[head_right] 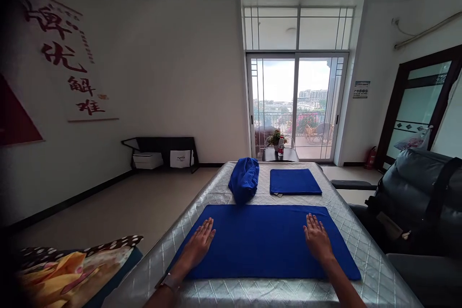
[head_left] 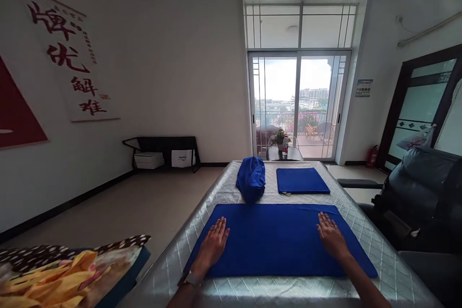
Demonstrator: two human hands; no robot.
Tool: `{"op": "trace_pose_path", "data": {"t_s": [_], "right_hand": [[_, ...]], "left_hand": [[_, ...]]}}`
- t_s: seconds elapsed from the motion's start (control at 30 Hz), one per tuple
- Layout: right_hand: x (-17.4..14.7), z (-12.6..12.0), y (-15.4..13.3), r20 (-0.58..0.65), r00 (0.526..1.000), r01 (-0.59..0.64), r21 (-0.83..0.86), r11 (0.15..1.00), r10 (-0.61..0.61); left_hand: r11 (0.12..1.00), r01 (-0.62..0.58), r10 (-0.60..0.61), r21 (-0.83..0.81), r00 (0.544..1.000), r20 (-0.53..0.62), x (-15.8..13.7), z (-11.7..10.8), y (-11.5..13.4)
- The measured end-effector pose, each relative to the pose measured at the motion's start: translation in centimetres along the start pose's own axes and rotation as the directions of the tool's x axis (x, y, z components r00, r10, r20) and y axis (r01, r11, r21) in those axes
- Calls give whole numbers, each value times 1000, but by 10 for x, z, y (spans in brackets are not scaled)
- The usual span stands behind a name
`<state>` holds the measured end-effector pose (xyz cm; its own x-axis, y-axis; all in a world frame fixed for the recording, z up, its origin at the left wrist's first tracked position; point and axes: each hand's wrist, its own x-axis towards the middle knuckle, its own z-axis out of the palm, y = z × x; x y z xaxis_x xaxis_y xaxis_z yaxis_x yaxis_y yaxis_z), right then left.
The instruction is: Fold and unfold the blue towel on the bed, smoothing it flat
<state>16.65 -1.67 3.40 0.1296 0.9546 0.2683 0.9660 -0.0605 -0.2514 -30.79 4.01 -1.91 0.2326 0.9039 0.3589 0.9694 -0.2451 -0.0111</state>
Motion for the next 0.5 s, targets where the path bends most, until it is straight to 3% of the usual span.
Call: {"op": "trace_pose_path", "data": {"t_s": [0.1,0.17,0.23,0.33,0.5], "right_hand": [[-11,17,-61,119,972,201,34,979,-204],[-21,32,-100,194,941,266,81,961,-277],[-29,46,-126,256,918,288,93,953,-302],[-37,60,-138,318,902,281,80,956,-292],[-41,57,-135,306,906,274,104,956,-293]], "left_hand": [[976,-191,189,-107,982,-29,12,-5,79],[952,-272,269,-142,962,-45,15,-1,124],[937,-316,315,-152,949,-31,14,6,155],[929,-335,341,-160,940,13,7,16,172],[923,-338,351,-184,936,40,3,14,171]]}}
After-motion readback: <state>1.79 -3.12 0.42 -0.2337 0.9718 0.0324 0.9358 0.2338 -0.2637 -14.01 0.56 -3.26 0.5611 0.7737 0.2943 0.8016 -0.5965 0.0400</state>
